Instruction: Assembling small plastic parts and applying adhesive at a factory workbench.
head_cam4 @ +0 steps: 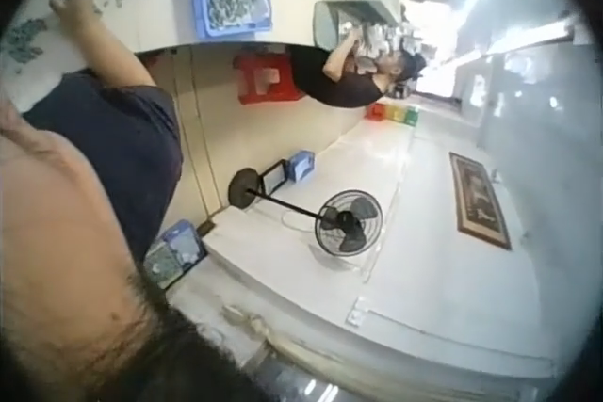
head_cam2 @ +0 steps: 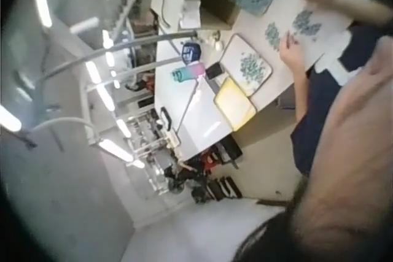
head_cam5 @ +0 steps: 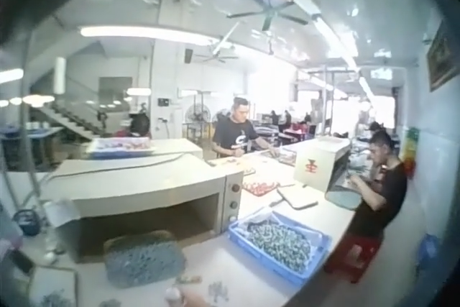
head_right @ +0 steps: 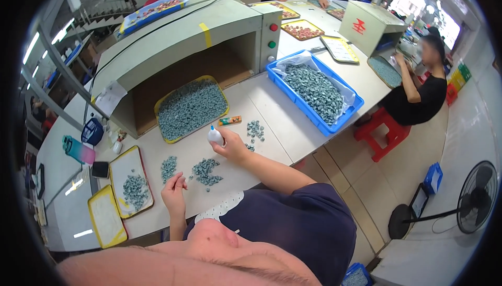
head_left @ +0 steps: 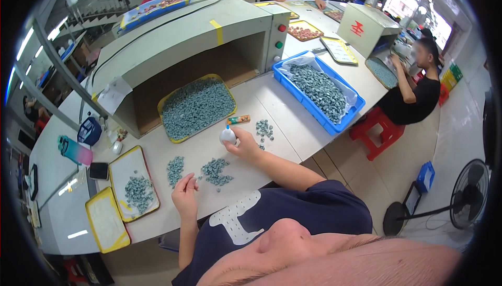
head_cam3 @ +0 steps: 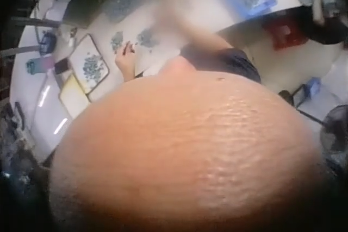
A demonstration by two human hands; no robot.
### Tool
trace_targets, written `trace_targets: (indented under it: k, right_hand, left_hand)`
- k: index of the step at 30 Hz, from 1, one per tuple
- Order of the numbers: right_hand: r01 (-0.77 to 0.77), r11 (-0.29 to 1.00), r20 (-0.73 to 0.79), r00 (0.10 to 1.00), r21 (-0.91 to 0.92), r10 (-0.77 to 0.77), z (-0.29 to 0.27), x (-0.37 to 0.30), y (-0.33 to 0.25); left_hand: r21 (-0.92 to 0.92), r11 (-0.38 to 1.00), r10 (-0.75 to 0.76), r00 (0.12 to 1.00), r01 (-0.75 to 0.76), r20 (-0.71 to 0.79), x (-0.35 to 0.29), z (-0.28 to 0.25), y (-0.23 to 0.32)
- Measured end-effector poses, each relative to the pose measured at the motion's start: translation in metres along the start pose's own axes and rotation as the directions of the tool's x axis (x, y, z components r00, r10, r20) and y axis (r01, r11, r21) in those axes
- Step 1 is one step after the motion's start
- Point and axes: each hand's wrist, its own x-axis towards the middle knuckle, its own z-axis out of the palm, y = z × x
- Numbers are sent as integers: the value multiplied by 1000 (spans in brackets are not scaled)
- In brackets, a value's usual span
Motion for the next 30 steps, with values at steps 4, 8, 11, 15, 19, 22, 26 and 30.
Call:
trace_targets:
  k: [4,8,11,15,19,22,26,30]
  right_hand:
    - [76,997,1,997,-19,-76,36,12,2]
    - [-32,994,121,993,105,19,72,27,19]
    - [-102,952,233,972,287,33,97,39,26]
    - [-128,953,307,951,276,39,128,49,38]
    - [107,994,363,925,38,-114,149,64,20]
    - [154,988,405,904,-14,-135,166,68,16]
    - [261,960,415,888,-105,-196,184,66,21]
    - [321,927,436,875,-196,-211,197,63,25]
  left_hand:
    - [-385,895,-254,967,226,-23,33,-3,-2]
    - [-544,783,-340,940,301,32,66,-20,-25]
    - [-603,718,-284,938,347,201,87,-34,-54]
    - [-706,602,-272,927,373,257,111,-49,-95]
    - [-873,297,-179,921,387,347,130,-64,-130]
    - [-890,263,-73,927,373,368,139,-69,-152]
    - [-895,268,-70,934,357,351,148,-84,-171]
    - [-912,258,-76,947,320,311,150,-95,-184]
